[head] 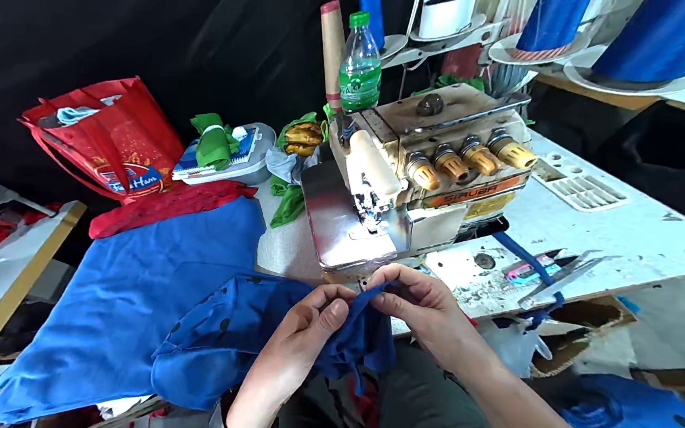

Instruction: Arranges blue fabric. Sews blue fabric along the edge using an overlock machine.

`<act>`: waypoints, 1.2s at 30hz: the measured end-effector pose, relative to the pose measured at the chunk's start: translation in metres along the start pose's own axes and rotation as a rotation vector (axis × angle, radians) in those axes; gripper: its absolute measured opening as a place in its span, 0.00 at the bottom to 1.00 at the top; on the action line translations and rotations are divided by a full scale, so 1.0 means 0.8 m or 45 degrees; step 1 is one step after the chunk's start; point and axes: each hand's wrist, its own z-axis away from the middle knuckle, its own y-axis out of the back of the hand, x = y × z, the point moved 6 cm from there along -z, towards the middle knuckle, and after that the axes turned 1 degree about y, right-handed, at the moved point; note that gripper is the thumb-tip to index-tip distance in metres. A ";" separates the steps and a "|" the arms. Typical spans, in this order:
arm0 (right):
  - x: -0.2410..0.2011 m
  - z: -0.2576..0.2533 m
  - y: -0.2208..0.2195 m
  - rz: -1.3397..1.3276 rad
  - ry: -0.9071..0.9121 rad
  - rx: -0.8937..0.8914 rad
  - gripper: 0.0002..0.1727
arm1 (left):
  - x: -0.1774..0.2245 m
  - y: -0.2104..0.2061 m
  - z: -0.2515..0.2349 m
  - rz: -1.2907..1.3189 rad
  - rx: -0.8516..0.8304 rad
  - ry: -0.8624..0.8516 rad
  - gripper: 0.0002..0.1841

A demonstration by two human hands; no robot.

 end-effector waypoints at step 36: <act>-0.018 -0.023 0.048 0.190 0.193 0.414 0.08 | 0.079 0.000 -0.075 -0.682 0.316 -0.159 0.10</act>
